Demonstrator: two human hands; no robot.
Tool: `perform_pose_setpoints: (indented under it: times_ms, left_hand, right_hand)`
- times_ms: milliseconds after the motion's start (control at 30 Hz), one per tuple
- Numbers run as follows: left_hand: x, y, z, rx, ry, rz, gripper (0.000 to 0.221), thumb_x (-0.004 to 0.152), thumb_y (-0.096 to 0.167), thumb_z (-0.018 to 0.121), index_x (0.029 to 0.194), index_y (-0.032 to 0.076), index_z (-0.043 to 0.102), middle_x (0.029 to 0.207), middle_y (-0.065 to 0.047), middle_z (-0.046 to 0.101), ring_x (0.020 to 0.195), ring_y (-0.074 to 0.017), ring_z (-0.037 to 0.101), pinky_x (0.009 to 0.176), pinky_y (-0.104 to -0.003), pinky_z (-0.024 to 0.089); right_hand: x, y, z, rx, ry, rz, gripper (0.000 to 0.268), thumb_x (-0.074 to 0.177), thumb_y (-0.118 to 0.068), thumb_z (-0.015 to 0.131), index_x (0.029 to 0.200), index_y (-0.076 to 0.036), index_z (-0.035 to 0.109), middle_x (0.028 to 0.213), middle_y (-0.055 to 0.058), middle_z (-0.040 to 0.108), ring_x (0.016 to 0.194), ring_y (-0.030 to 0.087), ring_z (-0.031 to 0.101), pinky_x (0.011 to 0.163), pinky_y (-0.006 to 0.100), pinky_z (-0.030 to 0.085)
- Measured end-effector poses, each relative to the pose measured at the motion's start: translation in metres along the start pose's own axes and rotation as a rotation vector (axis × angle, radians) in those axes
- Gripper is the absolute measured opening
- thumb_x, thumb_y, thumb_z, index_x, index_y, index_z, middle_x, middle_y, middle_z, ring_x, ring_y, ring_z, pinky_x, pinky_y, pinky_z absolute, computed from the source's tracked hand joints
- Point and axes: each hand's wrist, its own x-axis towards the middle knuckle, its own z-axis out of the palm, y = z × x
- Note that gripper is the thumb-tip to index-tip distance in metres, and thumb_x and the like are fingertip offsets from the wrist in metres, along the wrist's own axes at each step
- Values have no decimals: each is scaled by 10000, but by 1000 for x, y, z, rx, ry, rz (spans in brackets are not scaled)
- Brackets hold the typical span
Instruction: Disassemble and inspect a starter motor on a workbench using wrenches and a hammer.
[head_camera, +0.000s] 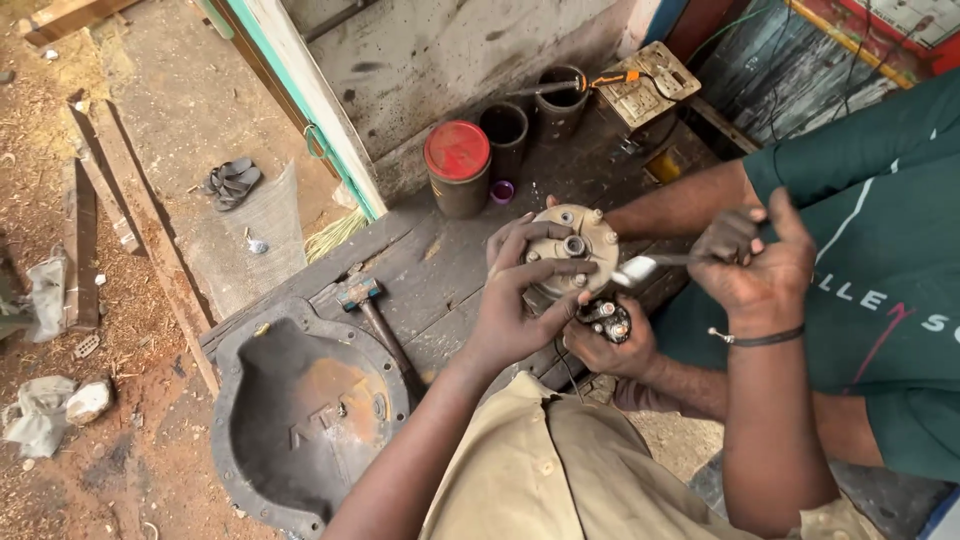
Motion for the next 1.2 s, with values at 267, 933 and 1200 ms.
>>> perform_pose_setpoints:
  times_ms: [267,933,1200]
  left_hand:
    - [7,5,14,-17,113,-115,322,749,287,903,952,110,727,1277,-58,634,1391,-334,473,1221,-478,371]
    - [7,38,15,289,232,59,245,786,219,865,929,93,712,1001,-32,721,1122,-233,677,1125,-514,421]
    - [-12,25,-27,154,392,-36,181,894,63,776,1063,84,716,1121,-71,748,1079,-239,750,976,-355,602]
  right_hand:
    - [-24,-1,-21,80,61,149,506,1085,-511,609,767,-122,546,546,-72,321,435,47,239,424,212,215]
    - [-68,-1,-17,-12,41,161,531,1128,-532,583,771,-145,512,556,-64,309,461,64,236,497,225,249]
    - [-69,-19,-18,-162,35,-43,554,1165,-536,553,770,-148,519,520,-48,340,480,82,261,542,244,296]
